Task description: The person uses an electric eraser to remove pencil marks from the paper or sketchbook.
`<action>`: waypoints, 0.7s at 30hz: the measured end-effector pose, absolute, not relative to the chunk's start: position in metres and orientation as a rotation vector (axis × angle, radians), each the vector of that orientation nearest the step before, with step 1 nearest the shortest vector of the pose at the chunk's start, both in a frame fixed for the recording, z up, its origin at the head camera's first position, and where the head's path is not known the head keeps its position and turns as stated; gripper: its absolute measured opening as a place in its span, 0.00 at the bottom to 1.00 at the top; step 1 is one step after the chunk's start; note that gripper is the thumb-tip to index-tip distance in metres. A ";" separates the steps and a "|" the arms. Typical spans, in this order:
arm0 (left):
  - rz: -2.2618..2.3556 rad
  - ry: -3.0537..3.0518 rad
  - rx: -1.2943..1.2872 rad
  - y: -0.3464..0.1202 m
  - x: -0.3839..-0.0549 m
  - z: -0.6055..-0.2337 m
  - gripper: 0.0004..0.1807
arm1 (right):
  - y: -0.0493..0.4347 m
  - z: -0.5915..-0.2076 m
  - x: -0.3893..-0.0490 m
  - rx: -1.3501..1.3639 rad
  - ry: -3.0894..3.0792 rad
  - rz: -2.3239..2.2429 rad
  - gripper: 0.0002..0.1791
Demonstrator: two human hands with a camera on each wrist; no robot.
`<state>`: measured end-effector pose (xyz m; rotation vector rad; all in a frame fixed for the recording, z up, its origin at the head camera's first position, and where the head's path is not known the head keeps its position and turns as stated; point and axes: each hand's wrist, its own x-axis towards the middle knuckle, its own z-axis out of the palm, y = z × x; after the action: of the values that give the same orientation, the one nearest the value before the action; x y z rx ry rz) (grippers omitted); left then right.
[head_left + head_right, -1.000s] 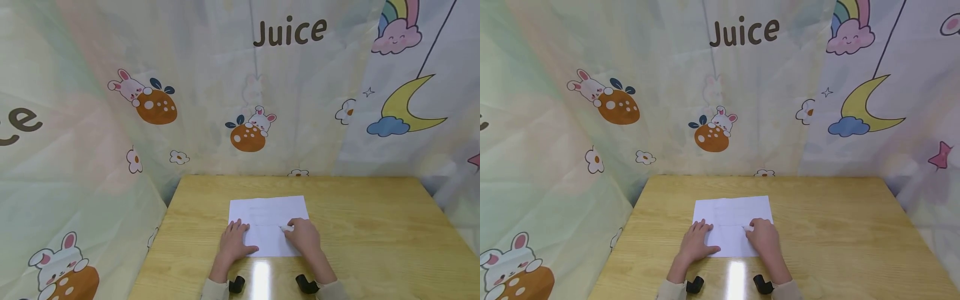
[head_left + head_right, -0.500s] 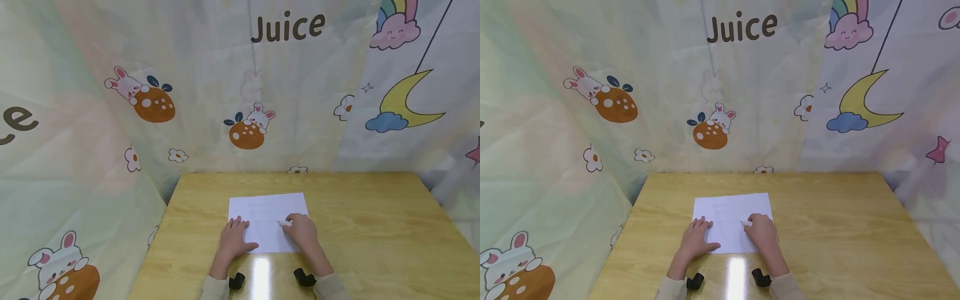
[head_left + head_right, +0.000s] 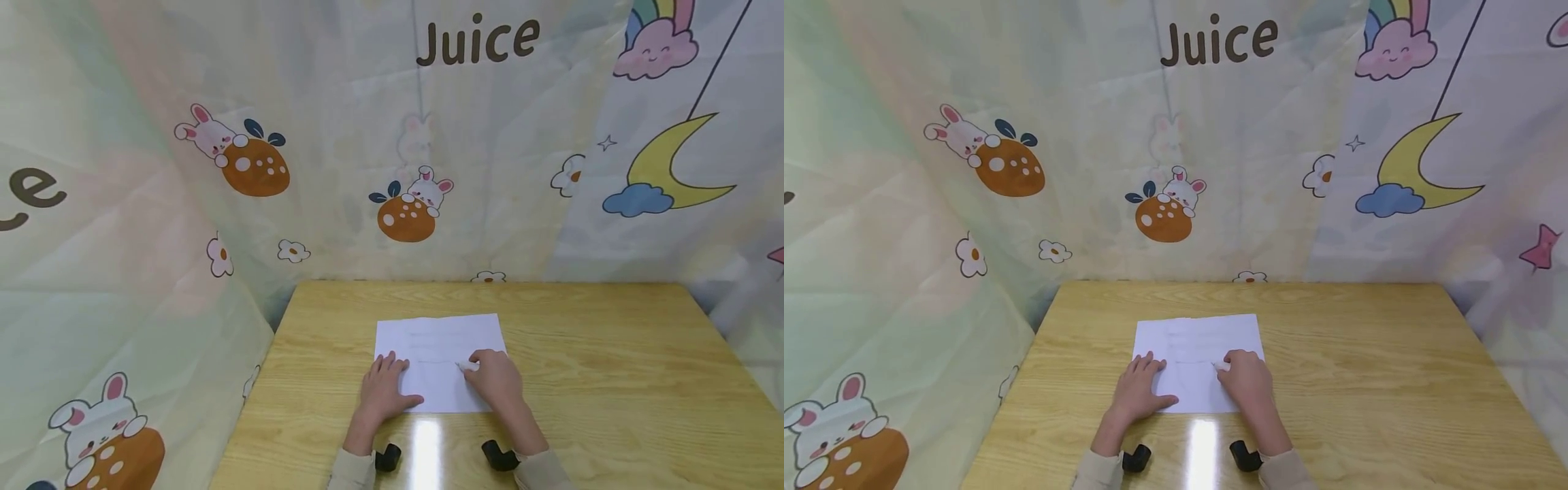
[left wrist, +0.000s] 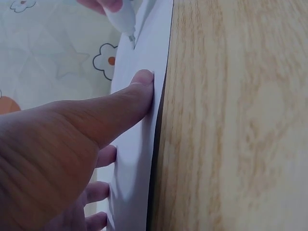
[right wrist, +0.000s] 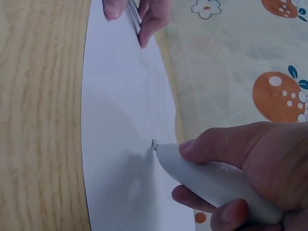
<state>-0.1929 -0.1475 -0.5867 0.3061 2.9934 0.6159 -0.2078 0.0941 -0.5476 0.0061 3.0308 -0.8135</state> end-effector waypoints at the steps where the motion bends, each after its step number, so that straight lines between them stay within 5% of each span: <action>1: 0.610 2.996 0.308 -0.148 -0.193 -0.587 0.44 | 0.093 -0.548 -0.209 -0.001 3.037 -0.815 0.12; 21: 0.591 2.977 0.307 -0.148 -0.193 -0.585 0.44 | 0.091 -0.544 -0.211 -0.005 3.017 -0.817 0.12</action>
<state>-0.1932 -0.1479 -0.5849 0.3070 2.9765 0.5906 -0.2106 0.0912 -0.5443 -0.0049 3.0167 -0.8165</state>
